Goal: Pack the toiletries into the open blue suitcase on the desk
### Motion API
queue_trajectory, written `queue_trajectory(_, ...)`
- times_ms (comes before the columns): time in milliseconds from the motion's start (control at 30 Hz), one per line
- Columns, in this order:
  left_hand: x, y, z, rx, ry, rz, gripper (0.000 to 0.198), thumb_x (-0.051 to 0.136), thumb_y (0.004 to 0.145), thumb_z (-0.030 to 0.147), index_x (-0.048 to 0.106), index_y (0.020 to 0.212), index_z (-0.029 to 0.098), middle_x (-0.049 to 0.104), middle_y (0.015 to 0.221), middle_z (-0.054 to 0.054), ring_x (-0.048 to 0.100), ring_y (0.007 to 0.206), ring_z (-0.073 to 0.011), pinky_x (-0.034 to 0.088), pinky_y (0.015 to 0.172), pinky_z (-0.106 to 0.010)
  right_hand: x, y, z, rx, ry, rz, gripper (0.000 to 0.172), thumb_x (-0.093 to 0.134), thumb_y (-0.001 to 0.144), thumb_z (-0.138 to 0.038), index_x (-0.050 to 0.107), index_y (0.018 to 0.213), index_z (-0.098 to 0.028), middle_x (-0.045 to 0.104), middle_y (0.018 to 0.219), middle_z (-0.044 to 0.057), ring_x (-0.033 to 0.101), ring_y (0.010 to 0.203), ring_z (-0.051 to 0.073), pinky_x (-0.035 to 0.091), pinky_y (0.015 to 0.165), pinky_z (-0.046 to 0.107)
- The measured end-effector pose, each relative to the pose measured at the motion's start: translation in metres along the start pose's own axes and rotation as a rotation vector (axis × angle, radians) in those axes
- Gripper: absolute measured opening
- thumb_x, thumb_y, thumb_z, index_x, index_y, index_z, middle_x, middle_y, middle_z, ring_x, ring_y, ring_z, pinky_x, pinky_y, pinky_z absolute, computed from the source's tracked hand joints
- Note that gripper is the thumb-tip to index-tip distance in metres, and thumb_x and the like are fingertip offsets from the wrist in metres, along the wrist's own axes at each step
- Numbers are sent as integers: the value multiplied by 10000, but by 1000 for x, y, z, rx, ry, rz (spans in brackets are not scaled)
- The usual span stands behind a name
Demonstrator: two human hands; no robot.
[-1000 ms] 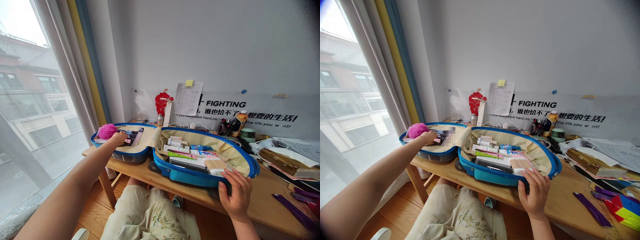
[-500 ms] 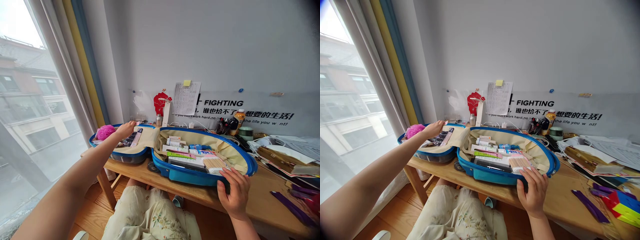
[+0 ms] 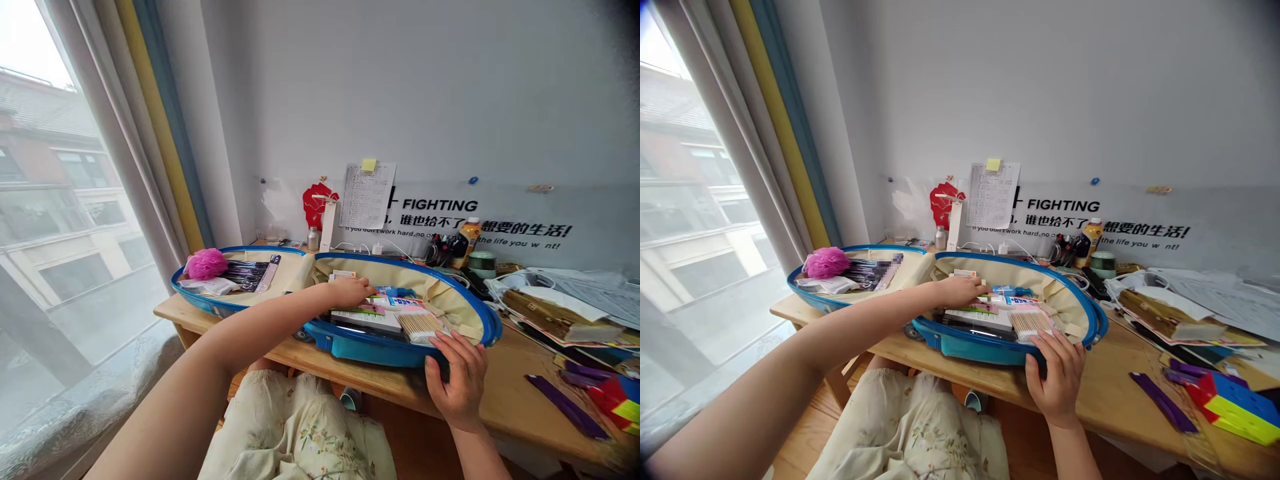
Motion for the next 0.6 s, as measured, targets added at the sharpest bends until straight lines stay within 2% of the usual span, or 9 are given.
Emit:
queue_trajectory(100,8,13,3,18,-24,-23,452,442,1007,392,467,1421,214,580,1308,-158,609,1198,-270,490,970,-363,0,-1,1,9,6,-1,239,547,890,-195,606,1121,-208,688,1059,85,598,1159,254,330,1108,474)
queue_trajectory(200,14,17,2,20,-32,-37,454,527,971,388,506,1391,217,590,1315,-157,597,1218,-277,493,968,-364,1,-3,3,22,2,-10,229,551,888,-211,613,1109,-219,692,1060,77,610,1146,255,331,1111,483)
queue_trajectory(300,18,17,0,10,-27,-47,488,608,928,354,512,1387,220,584,1341,-154,586,1239,-272,480,995,-359,2,-6,4,33,-15,-21,214,549,892,-228,615,1095,-224,694,1050,73,619,1143,255,330,1119,489)
queue_trajectory(600,17,12,-1,-24,-25,-41,574,644,904,397,482,1420,203,531,1408,-173,527,1309,-296,440,1051,-374,0,-1,1,2,-5,-8,223,555,889,-196,601,1107,-203,687,1043,85,602,1145,250,338,1107,476)
Point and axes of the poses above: each hand's wrist, its own y-axis towards the middle knuckle, its own x-axis out of the palm, z = x × y, the point moved 5 cm from there along y, towards the middle knuckle
